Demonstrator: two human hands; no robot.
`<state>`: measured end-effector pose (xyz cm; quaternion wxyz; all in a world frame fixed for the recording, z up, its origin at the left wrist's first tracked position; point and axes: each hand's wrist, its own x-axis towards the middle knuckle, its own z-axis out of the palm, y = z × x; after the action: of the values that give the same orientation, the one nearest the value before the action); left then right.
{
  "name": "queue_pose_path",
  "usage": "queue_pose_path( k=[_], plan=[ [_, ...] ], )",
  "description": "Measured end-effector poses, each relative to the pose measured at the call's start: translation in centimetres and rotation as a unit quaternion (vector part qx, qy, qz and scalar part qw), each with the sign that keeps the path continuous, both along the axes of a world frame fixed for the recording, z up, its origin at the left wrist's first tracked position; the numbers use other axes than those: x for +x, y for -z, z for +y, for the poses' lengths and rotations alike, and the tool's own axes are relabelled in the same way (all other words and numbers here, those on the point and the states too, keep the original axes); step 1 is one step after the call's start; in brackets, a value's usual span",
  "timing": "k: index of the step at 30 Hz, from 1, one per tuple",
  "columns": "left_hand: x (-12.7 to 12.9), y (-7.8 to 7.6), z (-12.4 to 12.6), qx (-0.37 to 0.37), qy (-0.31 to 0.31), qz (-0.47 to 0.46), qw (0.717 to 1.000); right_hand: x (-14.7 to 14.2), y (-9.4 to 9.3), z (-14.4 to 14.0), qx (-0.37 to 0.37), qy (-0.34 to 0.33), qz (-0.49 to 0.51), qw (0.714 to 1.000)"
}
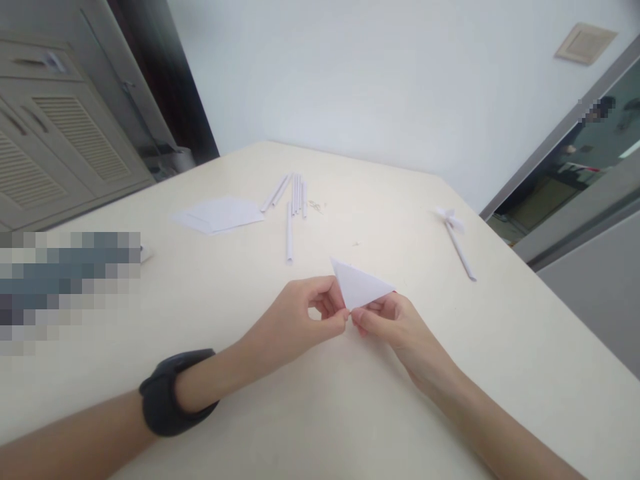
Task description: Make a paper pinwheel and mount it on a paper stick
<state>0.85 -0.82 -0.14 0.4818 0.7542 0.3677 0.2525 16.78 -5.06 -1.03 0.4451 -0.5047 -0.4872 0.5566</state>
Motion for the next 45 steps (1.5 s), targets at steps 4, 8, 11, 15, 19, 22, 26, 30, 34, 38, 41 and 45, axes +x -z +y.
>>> queue_pose_path(
  k=[4, 8, 11, 15, 19, 22, 26, 30, 34, 38, 41, 45],
  plan=[
    [0.0, -0.1, 0.1, 0.002, 0.006, -0.001, 1.0, 0.2, 0.3, 0.0, -0.002, -0.006, -0.008, 1.0],
    [-0.1, -0.1, 0.2, 0.0, 0.018, 0.005, 1.0, 0.4, 0.4, -0.1, -0.007, -0.001, -0.03, 1.0],
    [0.0, 0.1, 0.2, -0.005, 0.02, 0.005, 1.0, 0.3, 0.4, -0.1, 0.007, -0.011, -0.033, 0.999],
    [-0.1, 0.6, 0.2, 0.007, 0.005, -0.007, 1.0, 0.4, 0.5, 0.0, 0.009, -0.003, -0.043, 0.999],
    [-0.2, 0.2, 0.3, 0.001, 0.011, 0.017, 1.0, 0.5, 0.5, 0.1, 0.015, -0.013, -0.038, 0.999],
    [-0.2, -0.3, 0.2, -0.007, 0.009, 0.016, 1.0, 0.6, 0.1, 0.1, 0.012, -0.022, -0.03, 0.999],
    [-0.2, -0.5, 0.0, -0.011, 0.017, 0.006, 1.0, 0.6, -0.3, 0.0, 0.01, -0.019, -0.027, 0.999],
    [0.0, -0.3, -0.1, -0.007, 0.021, -0.002, 1.0, 0.7, -0.2, -0.2, 0.008, -0.012, -0.033, 0.999],
    [0.0, -0.1, -0.1, 0.002, 0.016, 0.001, 1.0, 0.7, -0.1, -0.3, 0.009, -0.017, -0.036, 0.999],
    [-0.1, 0.1, 0.0, 0.016, 0.023, 0.016, 0.999, 0.7, 0.1, -0.3, 0.012, -0.027, -0.037, 0.999],
    [-0.1, 0.0, 0.1, 0.017, 0.023, 0.024, 0.999, 0.8, 0.2, -0.3, 0.01, -0.025, -0.038, 0.999],
    [0.0, -0.2, 0.1, 0.023, 0.023, 0.029, 0.999, 0.8, 0.0, -0.2, 0.016, -0.03, -0.026, 0.999]
  ],
)
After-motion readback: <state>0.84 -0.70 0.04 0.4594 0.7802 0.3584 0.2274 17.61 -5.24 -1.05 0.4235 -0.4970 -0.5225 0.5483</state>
